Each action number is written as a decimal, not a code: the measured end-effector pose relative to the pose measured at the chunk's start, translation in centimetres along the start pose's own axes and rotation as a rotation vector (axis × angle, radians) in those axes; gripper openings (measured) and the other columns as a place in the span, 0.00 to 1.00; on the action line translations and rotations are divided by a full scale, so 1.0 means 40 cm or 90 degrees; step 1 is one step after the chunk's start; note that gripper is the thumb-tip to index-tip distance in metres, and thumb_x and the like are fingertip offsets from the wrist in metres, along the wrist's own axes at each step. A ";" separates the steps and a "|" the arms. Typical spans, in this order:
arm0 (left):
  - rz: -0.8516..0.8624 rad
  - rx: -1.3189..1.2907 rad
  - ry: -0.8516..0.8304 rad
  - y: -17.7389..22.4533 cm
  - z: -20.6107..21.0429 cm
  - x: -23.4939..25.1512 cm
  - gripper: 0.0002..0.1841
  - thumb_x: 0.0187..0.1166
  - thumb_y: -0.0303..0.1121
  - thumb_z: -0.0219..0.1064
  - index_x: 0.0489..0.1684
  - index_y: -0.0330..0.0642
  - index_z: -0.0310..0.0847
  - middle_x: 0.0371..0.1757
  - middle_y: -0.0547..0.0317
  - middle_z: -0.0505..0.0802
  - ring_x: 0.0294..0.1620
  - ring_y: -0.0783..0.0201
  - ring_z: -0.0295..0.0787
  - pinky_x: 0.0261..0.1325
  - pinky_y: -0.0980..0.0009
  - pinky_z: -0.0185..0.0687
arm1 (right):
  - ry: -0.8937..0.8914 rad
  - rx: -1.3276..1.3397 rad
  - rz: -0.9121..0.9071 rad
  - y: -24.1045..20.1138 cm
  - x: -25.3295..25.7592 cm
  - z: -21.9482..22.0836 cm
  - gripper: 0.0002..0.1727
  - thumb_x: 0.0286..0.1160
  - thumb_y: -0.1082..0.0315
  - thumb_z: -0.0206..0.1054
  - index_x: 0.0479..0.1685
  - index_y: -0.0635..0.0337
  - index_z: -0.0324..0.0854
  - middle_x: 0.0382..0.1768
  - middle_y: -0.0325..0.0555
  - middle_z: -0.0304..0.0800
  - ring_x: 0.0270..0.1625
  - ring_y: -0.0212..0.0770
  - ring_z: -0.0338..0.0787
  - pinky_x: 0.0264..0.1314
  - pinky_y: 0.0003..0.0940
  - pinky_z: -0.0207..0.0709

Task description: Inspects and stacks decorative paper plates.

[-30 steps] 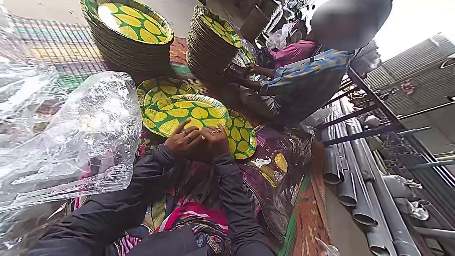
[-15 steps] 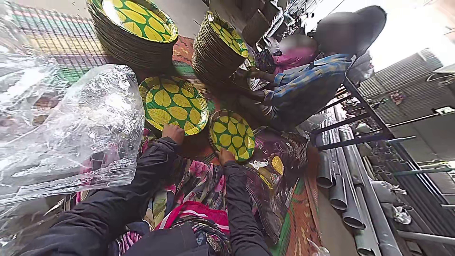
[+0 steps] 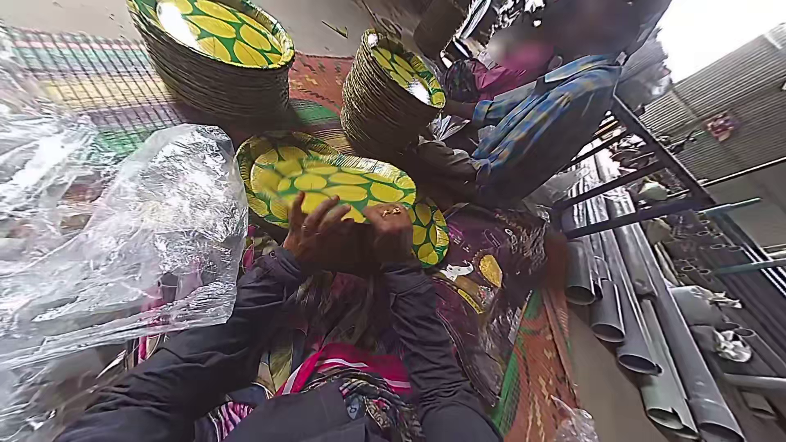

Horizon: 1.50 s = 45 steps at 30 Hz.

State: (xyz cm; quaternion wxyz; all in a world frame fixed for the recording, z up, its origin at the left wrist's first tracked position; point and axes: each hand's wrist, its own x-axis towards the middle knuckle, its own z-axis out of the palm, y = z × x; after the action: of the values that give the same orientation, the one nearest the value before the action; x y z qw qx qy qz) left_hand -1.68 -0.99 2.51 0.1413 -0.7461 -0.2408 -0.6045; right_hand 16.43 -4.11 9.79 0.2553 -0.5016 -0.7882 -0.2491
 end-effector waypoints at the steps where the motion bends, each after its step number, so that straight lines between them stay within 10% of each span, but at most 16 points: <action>1: -0.028 0.019 0.038 -0.014 0.006 0.003 0.11 0.89 0.39 0.63 0.64 0.52 0.81 0.71 0.54 0.86 0.85 0.55 0.71 0.92 0.42 0.40 | 0.024 -0.035 0.022 0.015 0.005 -0.018 0.14 0.67 0.83 0.65 0.43 0.62 0.95 0.42 0.56 0.98 0.49 0.57 0.97 0.60 0.55 0.85; 4: -0.167 0.034 -0.061 -0.045 0.008 0.011 0.23 0.84 0.46 0.67 0.70 0.41 0.80 0.73 0.40 0.86 0.81 0.40 0.77 0.86 0.34 0.54 | 0.032 -0.130 0.140 0.089 0.002 -0.051 0.18 0.76 0.82 0.60 0.56 0.63 0.92 0.58 0.56 0.96 0.62 0.59 0.95 0.66 0.56 0.83; 7: -0.342 -0.007 -0.431 -0.091 0.025 -0.018 0.34 0.70 0.32 0.80 0.78 0.32 0.76 0.83 0.30 0.76 0.88 0.27 0.63 0.84 0.19 0.41 | -0.030 -0.189 0.257 0.164 -0.057 -0.005 0.23 0.77 0.85 0.56 0.65 0.65 0.89 0.66 0.58 0.92 0.69 0.63 0.91 0.70 0.60 0.80; 9: -0.447 0.014 -0.672 -0.113 0.054 -0.039 0.26 0.73 0.25 0.75 0.73 0.32 0.82 0.83 0.29 0.76 0.91 0.26 0.57 0.85 0.17 0.34 | -0.236 -0.191 0.389 0.171 -0.108 0.027 0.24 0.82 0.81 0.54 0.74 0.63 0.82 0.73 0.60 0.86 0.76 0.63 0.85 0.79 0.61 0.72; 12: -0.488 0.069 -0.877 -0.101 0.068 -0.011 0.11 0.82 0.23 0.65 0.56 0.29 0.89 0.70 0.33 0.88 0.79 0.31 0.77 0.86 0.26 0.51 | -0.668 -0.132 0.538 0.152 -0.154 0.077 0.26 0.94 0.61 0.51 0.85 0.63 0.68 0.76 0.68 0.80 0.80 0.66 0.78 0.83 0.62 0.64; 16: -0.457 0.089 -0.856 -0.091 0.058 0.015 0.12 0.85 0.22 0.59 0.55 0.28 0.89 0.66 0.34 0.90 0.74 0.35 0.83 0.85 0.32 0.57 | -0.705 -0.025 0.550 0.115 -0.205 0.112 0.41 0.89 0.45 0.57 0.92 0.63 0.56 0.90 0.61 0.61 0.92 0.60 0.61 0.91 0.62 0.52; 21: -0.085 -0.013 -0.334 -0.052 0.021 -0.005 0.07 0.77 0.15 0.62 0.38 0.29 0.87 0.44 0.38 0.95 0.59 0.38 0.93 0.83 0.32 0.61 | -0.194 0.057 0.299 0.023 -0.165 0.082 0.55 0.50 0.77 0.83 0.89 0.71 0.60 0.90 0.69 0.57 0.92 0.67 0.60 0.89 0.66 0.56; 24: 0.072 0.003 -0.172 -0.020 -0.007 0.008 0.09 0.82 0.22 0.60 0.42 0.40 0.88 0.50 0.52 0.97 0.67 0.51 0.90 0.86 0.45 0.60 | -0.019 0.065 0.201 0.018 -0.101 0.046 0.37 0.62 0.78 0.73 0.80 0.71 0.72 0.82 0.62 0.75 0.86 0.61 0.73 0.88 0.60 0.62; 28: 0.059 -0.015 -0.019 -0.033 -0.008 -0.007 0.08 0.85 0.26 0.63 0.48 0.46 0.89 0.57 0.53 0.96 0.74 0.52 0.84 0.89 0.43 0.51 | 0.046 0.029 0.057 0.061 -0.036 -0.037 0.10 0.70 0.78 0.68 0.43 0.62 0.94 0.42 0.58 0.96 0.60 0.65 0.91 0.81 0.62 0.69; 31: -0.081 0.011 0.054 -0.049 0.014 0.001 0.12 0.90 0.44 0.63 0.61 0.52 0.81 0.71 0.50 0.87 0.84 0.51 0.72 0.91 0.41 0.42 | 0.048 -0.089 0.062 0.087 -0.028 -0.091 0.09 0.74 0.78 0.65 0.41 0.64 0.93 0.43 0.63 0.95 0.57 0.67 0.91 0.68 0.62 0.78; 34: -0.278 0.000 -0.157 -0.074 0.013 -0.007 0.31 0.79 0.47 0.72 0.76 0.36 0.75 0.76 0.32 0.82 0.79 0.32 0.76 0.83 0.29 0.56 | 0.045 -0.182 0.190 0.167 -0.051 -0.074 0.14 0.77 0.80 0.63 0.49 0.63 0.94 0.47 0.64 0.95 0.56 0.69 0.91 0.57 0.59 0.83; 36: -0.421 -0.038 -0.429 -0.107 0.020 -0.014 0.36 0.70 0.38 0.82 0.77 0.31 0.76 0.79 0.25 0.78 0.84 0.24 0.67 0.83 0.19 0.47 | -0.039 -0.191 0.296 0.215 -0.096 -0.029 0.19 0.76 0.83 0.60 0.58 0.63 0.92 0.54 0.67 0.93 0.61 0.70 0.90 0.63 0.62 0.81; 40: -0.529 0.049 -0.866 -0.108 0.048 -0.003 0.14 0.82 0.32 0.71 0.56 0.30 0.89 0.65 0.31 0.90 0.75 0.31 0.80 0.80 0.27 0.61 | -0.415 -0.109 0.473 0.221 -0.201 0.059 0.23 0.83 0.80 0.55 0.72 0.60 0.85 0.71 0.66 0.84 0.76 0.66 0.81 0.80 0.59 0.72; 45: -0.515 0.073 -0.892 -0.089 0.061 0.016 0.10 0.83 0.21 0.62 0.50 0.25 0.88 0.61 0.30 0.91 0.69 0.33 0.85 0.72 0.34 0.73 | -0.622 -0.022 0.507 0.156 -0.249 0.107 0.29 0.92 0.54 0.56 0.83 0.64 0.72 0.81 0.64 0.75 0.84 0.60 0.75 0.88 0.54 0.62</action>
State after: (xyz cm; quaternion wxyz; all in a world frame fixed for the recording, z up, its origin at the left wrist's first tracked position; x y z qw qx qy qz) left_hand -1.44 3.35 2.30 -0.2338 -0.7980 -0.5553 0.0124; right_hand 25.14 -5.62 0.94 -0.0693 -0.8166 -0.5623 0.1101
